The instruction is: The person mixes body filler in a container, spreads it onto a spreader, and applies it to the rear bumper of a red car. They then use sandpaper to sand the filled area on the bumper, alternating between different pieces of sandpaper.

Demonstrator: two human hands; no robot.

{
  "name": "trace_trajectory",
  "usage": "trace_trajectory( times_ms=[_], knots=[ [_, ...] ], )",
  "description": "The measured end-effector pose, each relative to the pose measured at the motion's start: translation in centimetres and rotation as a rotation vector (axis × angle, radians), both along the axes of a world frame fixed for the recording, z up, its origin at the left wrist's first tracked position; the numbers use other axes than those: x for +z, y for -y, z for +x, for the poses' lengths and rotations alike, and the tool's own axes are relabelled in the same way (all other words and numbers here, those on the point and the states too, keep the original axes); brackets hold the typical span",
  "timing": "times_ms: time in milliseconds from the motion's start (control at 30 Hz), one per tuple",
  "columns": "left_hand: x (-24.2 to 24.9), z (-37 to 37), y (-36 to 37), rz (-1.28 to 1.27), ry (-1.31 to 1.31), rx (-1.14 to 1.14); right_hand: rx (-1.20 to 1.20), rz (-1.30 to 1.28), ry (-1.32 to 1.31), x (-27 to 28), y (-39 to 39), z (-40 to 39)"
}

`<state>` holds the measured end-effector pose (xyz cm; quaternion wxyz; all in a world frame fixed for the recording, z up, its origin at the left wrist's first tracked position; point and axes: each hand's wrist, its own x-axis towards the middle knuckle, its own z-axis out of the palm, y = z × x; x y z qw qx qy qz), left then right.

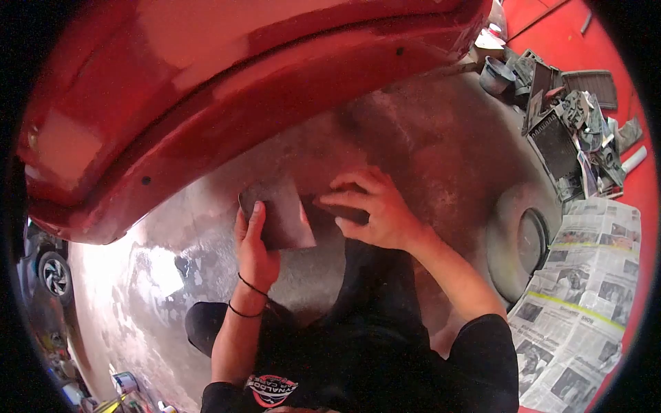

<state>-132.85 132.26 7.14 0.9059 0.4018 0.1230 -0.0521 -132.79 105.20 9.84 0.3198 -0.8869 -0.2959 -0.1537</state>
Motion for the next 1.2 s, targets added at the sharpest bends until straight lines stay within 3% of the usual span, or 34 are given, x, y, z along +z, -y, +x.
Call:
trace_trajectory(
  times_ms=[67, 100, 133, 200, 400, 467, 500, 533, 633, 733, 800, 833, 900, 1133, 1200],
  knots=[
    [0.9, 0.0, 0.0, 0.725, 0.425, 0.006, -0.031, 0.013, -0.028, 0.9, -0.7, 0.4],
    [0.5, -0.2, -0.2, 0.883, 0.461, -0.034, -0.025, -0.012, 0.05, 1.2, -1.5, 0.9],
    [0.3, -0.6, -0.1, 0.881, 0.453, -0.029, -0.017, -0.035, 0.128, 1.2, -2.5, 1.2],
    [0.3, -1.1, 0.5, 1.035, 0.538, 0.045, 0.018, -0.029, 0.076, 0.1, -4.6, 0.9],
    [0.7, -0.4, -2.0, 0.984, 0.506, 0.2, 0.13, -0.011, 0.013, -3.0, -8.3, -1.3],
    [0.3, 0.1, -2.6, 1.047, 0.545, 0.357, 0.125, -0.064, -0.05, -2.5, -7.9, -1.4],
    [1.3, 0.8, -3.1, 0.977, 0.62, 0.425, 0.105, -0.066, -0.05, -2.6, -7.6, -1.6],
    [1.4, 0.8, -3.4, 0.854, 0.465, 0.455, 0.145, -0.019, -0.074, -2.7, -7.3, -1.8],
    [2.0, 1.2, -3.7, 0.728, 0.493, 0.414, 0.217, 0.157, -0.102, -1.5, -7.6, -1.8],
    [0.6, 1.5, -3.1, 0.563, 0.245, 0.254, 0.323, 0.351, -0.095, 0.3, -8.6, -1.9],
    [-1.5, 1.9, -3.0, 0.207, 0.102, 0.124, 0.383, 0.413, -0.065, 0.8, -9.1, -1.7],
    [-1.3, 1.7, -2.9, 0.214, 0.118, 0.105, 0.391, 0.448, -0.081, 0.3, -9.4, -1.8],
    [-0.9, 1.3, -2.8, -0.092, 0.017, -0.033, 0.394, 0.479, -0.091, -0.8, -9.1, -1.7],
    [-1.5, 0.8, -1.5, 0.086, -0.026, 0.021, 0.271, 0.37, -0.024, -4.0, -3.9, 0.4],
    [-0.6, 0.7, -1.1, 0.099, -0.002, 0.025, 0.104, 0.24, 0.032, -4.4, -2.4, 0.8]
  ],
)
